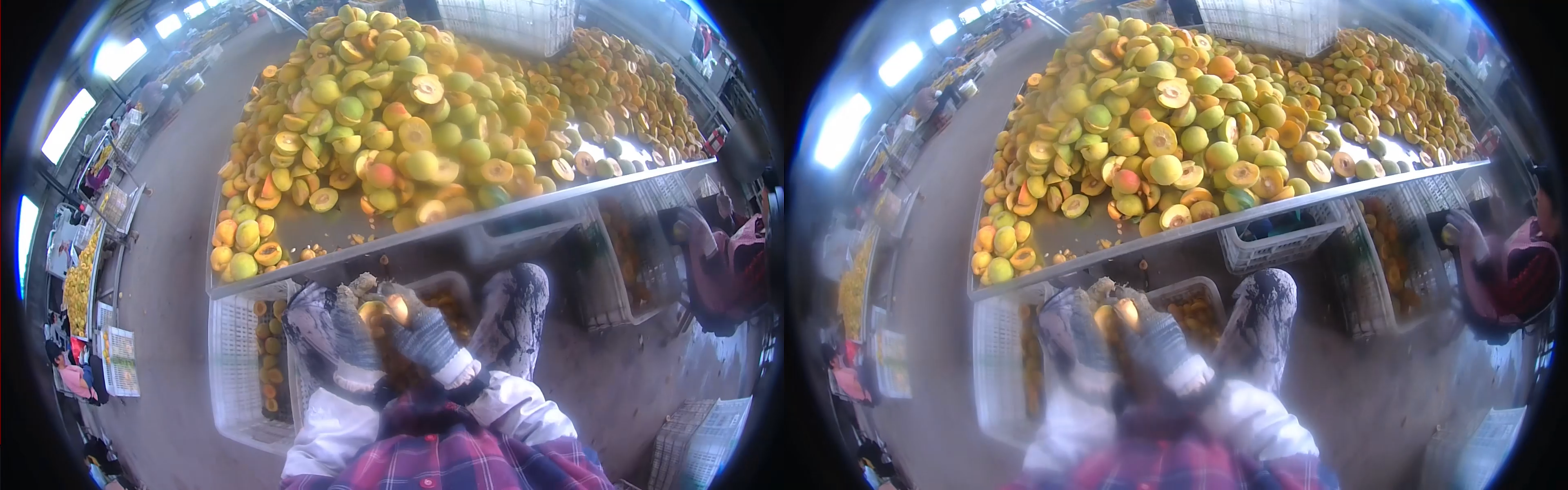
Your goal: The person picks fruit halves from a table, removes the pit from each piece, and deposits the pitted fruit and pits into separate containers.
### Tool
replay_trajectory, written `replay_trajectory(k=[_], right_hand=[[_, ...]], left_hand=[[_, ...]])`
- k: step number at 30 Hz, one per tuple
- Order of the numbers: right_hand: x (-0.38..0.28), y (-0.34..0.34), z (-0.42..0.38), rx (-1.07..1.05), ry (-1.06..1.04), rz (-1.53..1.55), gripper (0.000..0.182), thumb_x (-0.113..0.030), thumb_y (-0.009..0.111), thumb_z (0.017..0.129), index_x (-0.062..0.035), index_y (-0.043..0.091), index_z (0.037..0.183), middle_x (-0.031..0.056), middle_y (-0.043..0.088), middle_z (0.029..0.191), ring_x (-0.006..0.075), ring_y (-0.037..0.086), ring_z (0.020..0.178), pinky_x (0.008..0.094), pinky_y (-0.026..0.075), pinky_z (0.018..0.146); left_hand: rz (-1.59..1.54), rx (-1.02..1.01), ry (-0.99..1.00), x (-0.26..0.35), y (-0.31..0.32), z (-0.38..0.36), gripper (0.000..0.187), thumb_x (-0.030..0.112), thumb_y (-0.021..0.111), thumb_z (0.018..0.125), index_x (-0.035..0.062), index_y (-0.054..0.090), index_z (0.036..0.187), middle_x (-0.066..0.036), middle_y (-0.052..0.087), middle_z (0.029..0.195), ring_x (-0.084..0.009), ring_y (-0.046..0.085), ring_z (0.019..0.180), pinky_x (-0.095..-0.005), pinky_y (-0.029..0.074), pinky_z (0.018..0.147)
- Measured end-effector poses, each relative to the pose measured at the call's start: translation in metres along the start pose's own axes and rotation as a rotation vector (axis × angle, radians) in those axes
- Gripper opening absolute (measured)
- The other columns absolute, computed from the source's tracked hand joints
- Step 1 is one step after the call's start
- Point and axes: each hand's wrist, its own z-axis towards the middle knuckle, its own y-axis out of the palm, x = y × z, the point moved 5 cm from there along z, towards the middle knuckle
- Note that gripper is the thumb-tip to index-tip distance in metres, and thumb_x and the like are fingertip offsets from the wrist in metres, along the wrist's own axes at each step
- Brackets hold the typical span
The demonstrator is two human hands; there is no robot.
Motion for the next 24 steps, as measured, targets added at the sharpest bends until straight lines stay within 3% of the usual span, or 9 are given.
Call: replay_trajectory(k=[1, 3, 4, 5, 6, 8, 15, 18, 24], right_hand=[[-0.007, -0.004, 0.007, -0.046, -0.014, -0.033, 0.030, -0.027, 0.043, 0.099, -0.0101, 0.061, 0.117, 0.0125, 0.066, 0.088, 0.0289, 0.064, 0.083, 0.0444, 0.048, 0.081], [0.013, 0.009, -0.001, 0.007, -0.100, -0.115, 0.029, -0.024, 0.044, 0.098, -0.0089, 0.061, 0.115, 0.0123, 0.065, 0.084, 0.0294, 0.063, 0.079, 0.0447, 0.049, 0.077], [0.007, 0.010, -0.001, 0.051, -0.189, -0.196, 0.027, -0.022, 0.044, 0.098, -0.0077, 0.061, 0.114, 0.0120, 0.064, 0.081, 0.0298, 0.063, 0.075, 0.0450, 0.049, 0.073], [0.020, 0.011, -0.001, -0.145, 0.075, 0.019, 0.025, -0.013, 0.054, 0.097, -0.0036, 0.059, 0.119, 0.0122, 0.066, 0.104, 0.0211, 0.063, 0.094, 0.0312, 0.050, 0.082], [0.023, 0.015, -0.002, -0.147, 0.075, 0.020, 0.025, -0.013, 0.054, 0.097, -0.0036, 0.059, 0.119, 0.0122, 0.066, 0.104, 0.0211, 0.063, 0.094, 0.0312, 0.050, 0.082], [0.032, 0.023, -0.003, -0.021, 0.137, 0.349, 0.024, -0.014, 0.055, 0.097, -0.0036, 0.059, 0.118, 0.0129, 0.066, 0.105, 0.0183, 0.063, 0.094, 0.0302, 0.050, 0.081], [0.014, 0.004, -0.006, 0.053, 0.198, 0.207, 0.023, -0.019, 0.059, 0.095, -0.0018, 0.063, 0.110, 0.0100, 0.068, 0.096, 0.0161, 0.064, 0.087, 0.0295, 0.051, 0.075], [0.023, 0.006, -0.010, 0.164, 0.085, 0.179, 0.023, -0.019, 0.061, 0.093, -0.0010, 0.064, 0.107, 0.0091, 0.069, 0.092, 0.0167, 0.065, 0.083, 0.0304, 0.051, 0.073], [0.031, 0.009, -0.015, 0.133, 0.199, 0.339, 0.024, -0.021, 0.062, 0.094, -0.0017, 0.064, 0.107, 0.0101, 0.069, 0.093, 0.0173, 0.065, 0.084, 0.0302, 0.051, 0.073]], left_hand=[[0.096, -0.107, 0.084, -0.009, 0.001, 0.002, 0.029, 0.018, 0.054, 0.095, -0.0027, 0.057, 0.115, -0.012, 0.063, 0.101, -0.0200, 0.062, 0.089, -0.0306, 0.052, 0.079], [0.188, -0.213, 0.169, -0.030, 0.006, 0.005, 0.030, 0.021, 0.053, 0.096, -0.0019, 0.058, 0.115, -0.011, 0.063, 0.103, -0.0202, 0.061, 0.091, -0.0315, 0.052, 0.082], [-0.210, -0.151, -0.185, -0.057, 0.005, 0.009, 0.033, 0.023, 0.054, 0.095, -0.0020, 0.058, 0.115, -0.011, 0.063, 0.103, -0.0210, 0.061, 0.093, -0.0334, 0.051, 0.083], [-0.606, -0.080, -0.537, -0.080, 0.008, 0.004, 0.035, 0.026, 0.055, 0.094, -0.0021, 0.058, 0.115, -0.011, 0.063, 0.104, -0.0219, 0.061, 0.094, -0.0352, 0.051, 0.084], [-0.605, -0.078, -0.536, -0.056, 0.023, -0.005, 0.035, 0.026, 0.055, 0.094, -0.0021, 0.058, 0.115, -0.011, 0.063, 0.104, -0.0219, 0.061, 0.094, -0.0352, 0.051, 0.084], [0.730, 0.338, 0.323, 0.054, 0.045, -0.031, 0.037, 0.025, 0.057, 0.093, -0.0016, 0.056, 0.118, -0.012, 0.062, 0.105, -0.0236, 0.060, 0.096, -0.0367, 0.050, 0.084], [0.728, 0.034, 0.608, -0.025, 0.015, -0.028, 0.037, 0.026, 0.055, 0.096, -0.0038, 0.053, 0.118, -0.014, 0.063, 0.105, -0.0239, 0.060, 0.098, -0.0340, 0.051, 0.084], [0.448, 0.033, 0.383, -0.031, 0.014, -0.027, 0.036, 0.027, 0.054, 0.097, -0.0037, 0.054, 0.116, -0.014, 0.063, 0.104, -0.0233, 0.061, 0.097, -0.0321, 0.052, 0.082], [-0.366, 0.057, -0.360, -0.066, 0.017, -0.025, 0.036, 0.030, 0.052, 0.098, -0.0036, 0.055, 0.112, -0.014, 0.064, 0.103, -0.0221, 0.061, 0.096, -0.0284, 0.053, 0.080]])
